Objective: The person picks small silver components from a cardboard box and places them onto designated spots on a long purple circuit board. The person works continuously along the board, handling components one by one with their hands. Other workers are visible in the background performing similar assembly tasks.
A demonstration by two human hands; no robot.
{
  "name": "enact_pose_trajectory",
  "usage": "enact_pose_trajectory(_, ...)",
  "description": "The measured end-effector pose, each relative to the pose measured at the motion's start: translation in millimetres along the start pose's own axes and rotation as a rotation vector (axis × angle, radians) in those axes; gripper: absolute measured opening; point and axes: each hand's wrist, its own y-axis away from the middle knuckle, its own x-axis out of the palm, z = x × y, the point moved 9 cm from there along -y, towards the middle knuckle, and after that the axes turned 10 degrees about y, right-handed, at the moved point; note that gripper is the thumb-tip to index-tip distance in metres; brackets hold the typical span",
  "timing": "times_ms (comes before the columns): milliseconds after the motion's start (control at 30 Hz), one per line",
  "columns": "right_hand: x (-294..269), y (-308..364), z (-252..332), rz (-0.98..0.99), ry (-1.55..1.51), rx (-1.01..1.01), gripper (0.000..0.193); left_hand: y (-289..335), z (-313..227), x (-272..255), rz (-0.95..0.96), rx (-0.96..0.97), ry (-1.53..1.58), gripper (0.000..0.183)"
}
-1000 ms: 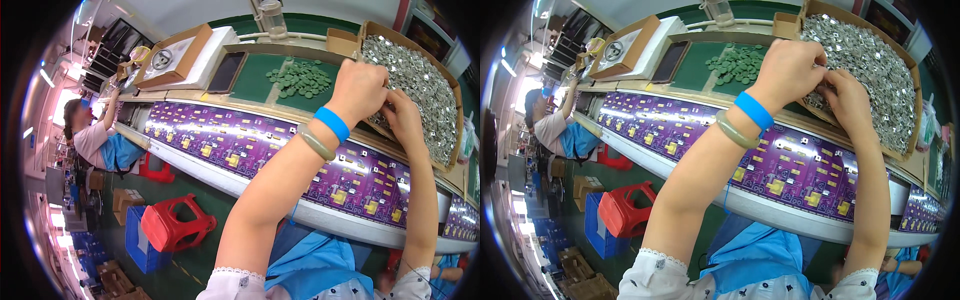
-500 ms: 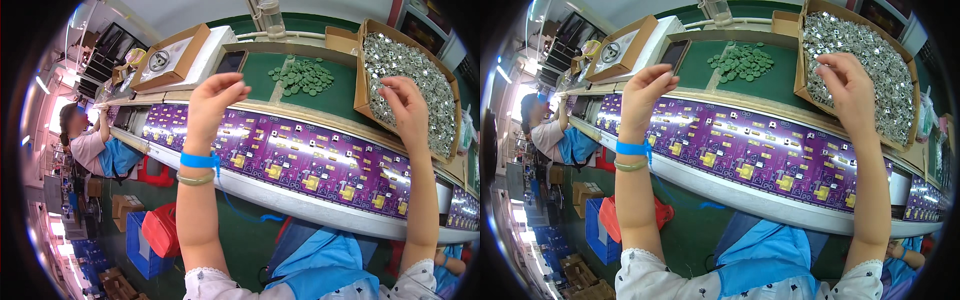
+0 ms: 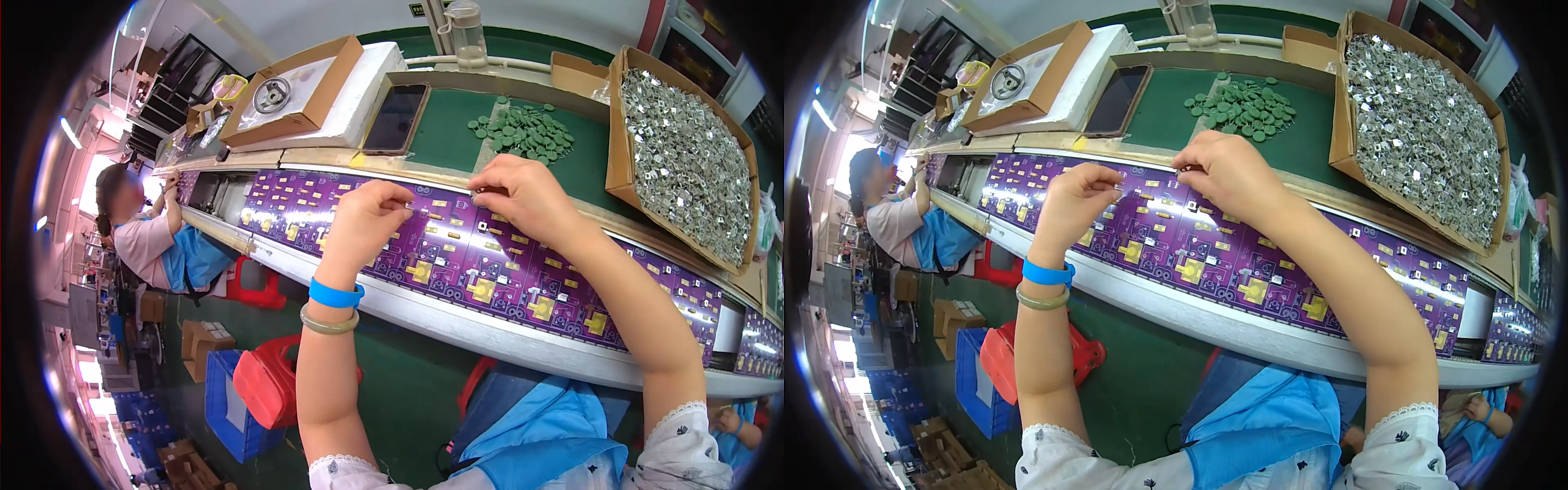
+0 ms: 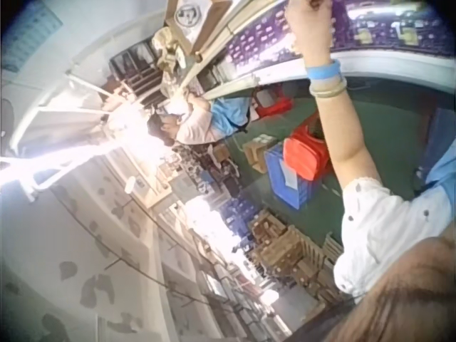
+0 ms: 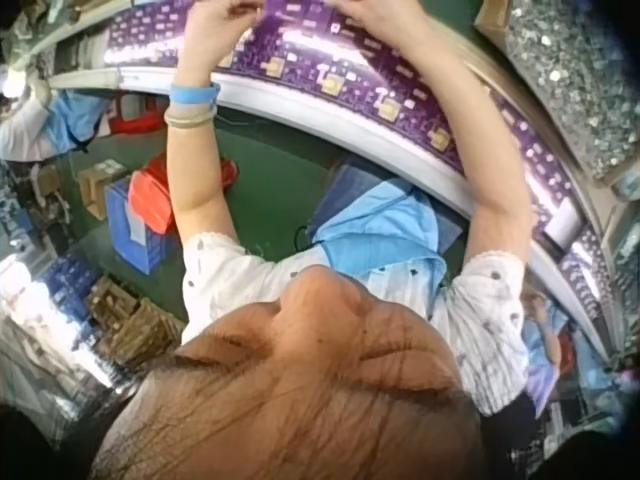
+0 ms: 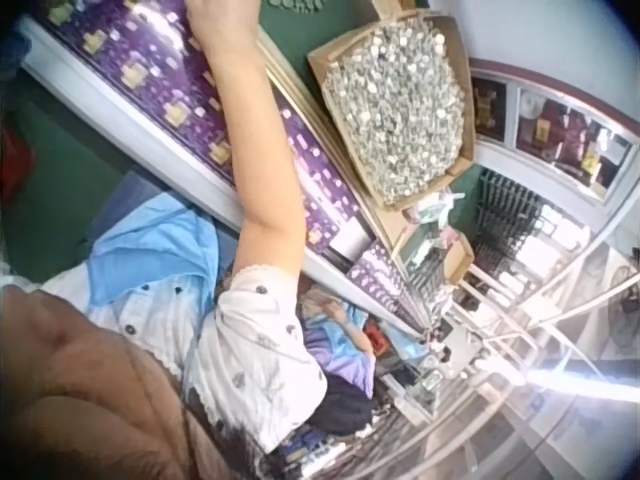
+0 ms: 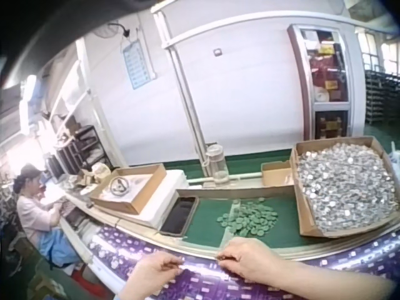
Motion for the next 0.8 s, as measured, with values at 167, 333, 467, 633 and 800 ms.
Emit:
enact_pose_trajectory(167,20,-8,3,0.020,0.109,-0.037,0.019,-3,-16,16,0.078,0.306,-0.238,0.020)
enact_pose_trajectory(333,29,-9,5,0.061,0.257,-0.026,0.018,-3,-18,26,0.113,0.381,-0.315,0.017)
enact_pose_trajectory(467,33,-11,5,0.089,0.325,-0.013,0.015,-3,-20,29,0.137,0.372,-0.340,0.014)
enact_pose_trajectory(633,39,-12,5,0.107,0.416,-0.048,0.012,-2,-23,28,0.131,0.380,-0.336,0.014)
enact_pose_trajectory(800,40,-14,11,0.151,0.457,-0.037,0.010,-1,-21,31,0.152,0.371,-0.315,0.015)
